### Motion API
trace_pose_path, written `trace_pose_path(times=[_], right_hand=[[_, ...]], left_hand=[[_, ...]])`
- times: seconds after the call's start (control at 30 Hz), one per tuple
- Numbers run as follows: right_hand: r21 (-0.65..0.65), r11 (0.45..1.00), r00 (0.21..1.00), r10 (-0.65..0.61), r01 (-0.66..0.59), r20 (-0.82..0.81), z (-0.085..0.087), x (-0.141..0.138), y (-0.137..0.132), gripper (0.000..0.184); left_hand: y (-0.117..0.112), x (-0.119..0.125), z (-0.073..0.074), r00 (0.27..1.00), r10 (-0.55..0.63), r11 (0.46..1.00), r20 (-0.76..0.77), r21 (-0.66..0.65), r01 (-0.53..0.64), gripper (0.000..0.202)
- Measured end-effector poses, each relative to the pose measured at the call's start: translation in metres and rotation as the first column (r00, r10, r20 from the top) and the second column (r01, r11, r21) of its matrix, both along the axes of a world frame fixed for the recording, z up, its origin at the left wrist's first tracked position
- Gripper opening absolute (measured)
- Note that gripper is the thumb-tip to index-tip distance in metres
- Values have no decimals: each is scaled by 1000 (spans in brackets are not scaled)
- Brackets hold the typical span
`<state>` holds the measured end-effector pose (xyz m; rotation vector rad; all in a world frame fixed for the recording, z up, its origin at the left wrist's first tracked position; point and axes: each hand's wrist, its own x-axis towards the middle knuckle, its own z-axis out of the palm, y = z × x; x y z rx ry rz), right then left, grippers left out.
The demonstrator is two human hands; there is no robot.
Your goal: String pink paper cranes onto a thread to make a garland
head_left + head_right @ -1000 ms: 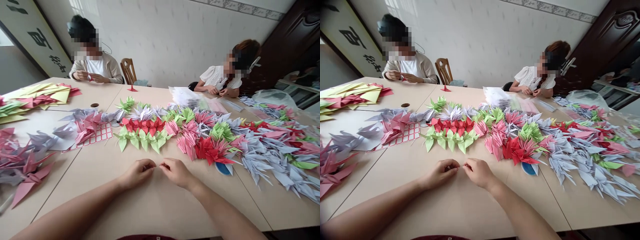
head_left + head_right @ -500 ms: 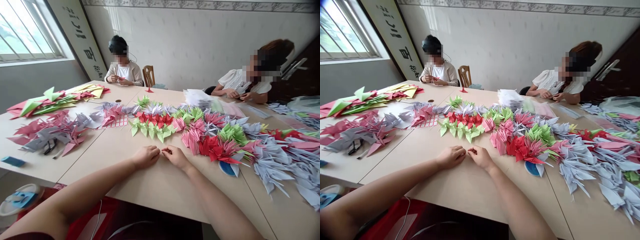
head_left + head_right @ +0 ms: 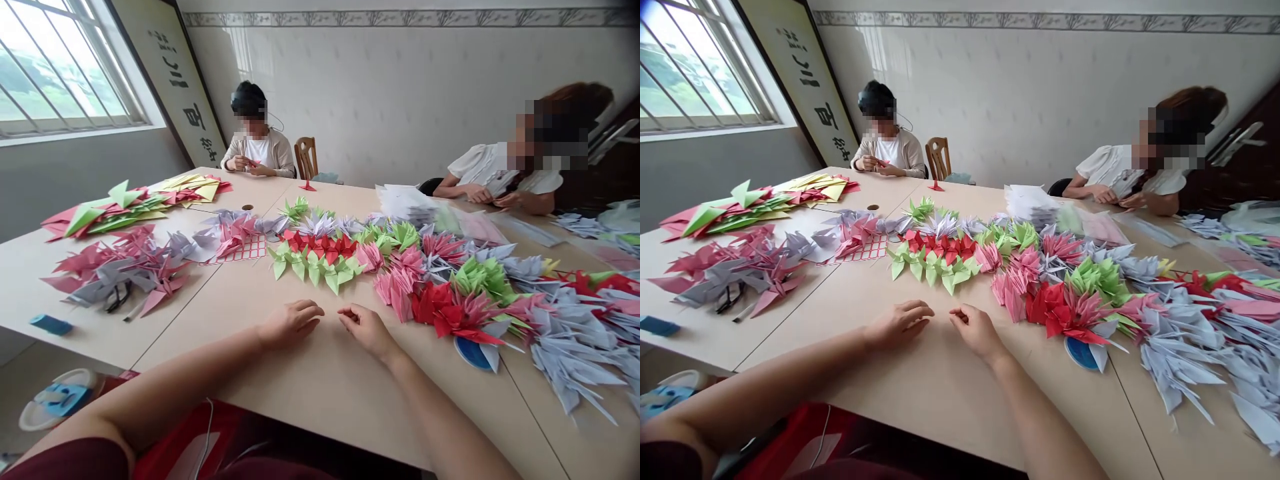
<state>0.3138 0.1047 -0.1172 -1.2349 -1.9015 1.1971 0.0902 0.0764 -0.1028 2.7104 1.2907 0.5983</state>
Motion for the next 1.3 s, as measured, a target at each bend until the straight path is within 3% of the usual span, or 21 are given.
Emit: trace_pose_path(times=[0.07, 0.13, 0.2, 0.3, 0.37, 0.43, 0.53, 0.67, 0.8, 1.03, 1.3], right_hand=[[-12, 1000, 1000, -1, 1, 1, 2, 1, -2, 26], [-26, 1000, 1000, 3, -3, 2, 4, 1, -4, 26], [-38, 999, 1000, 10, -10, 6, 4, 2, -4, 26], [-70, 997, 1000, 21, -20, 10, 2, 4, -2, 29], [-118, 992, 999, 33, -32, 12, 1, 5, -1, 30], [-164, 985, 999, 47, -44, 15, -1, 7, 0, 31], [-215, 976, 999, 46, -43, 13, -2, 9, 1, 33], [-225, 974, 999, 41, -38, 9, -2, 12, 1, 35], [-259, 965, 999, 36, -38, -14, -3, 13, 1, 37], [-268, 963, 999, 23, -29, -23, -6, 15, 2, 36], [-247, 969, 1000, 16, -20, -17, -1, 15, 3, 37]], left_hand=[[-2, -31, 11, 996, 83, 996, -10, 22, -83, 24], [-2, -73, 27, 961, 276, 959, -6, 74, -275, 29], [-1, -122, 44, 858, 513, 850, 2, 139, -508, 34], [-3, -189, 63, 623, 782, 613, -4, 187, -768, 49], [-8, -220, 66, 487, 871, 490, -58, 170, -855, 57], [-12, -238, 63, 408, 904, 424, -131, 141, -895, 62], [-15, -246, 51, 351, 909, 378, -224, 90, -922, 64], [-11, -244, 41, 328, 906, 361, -268, 81, -929, 59], [-13, -243, 45, 287, 928, 324, -238, 132, -937, 58], [-32, -254, 56, 163, 967, 184, -194, 92, -979, 63], [-44, -246, 56, 254, 960, 238, -118, -132, -962, 46]])
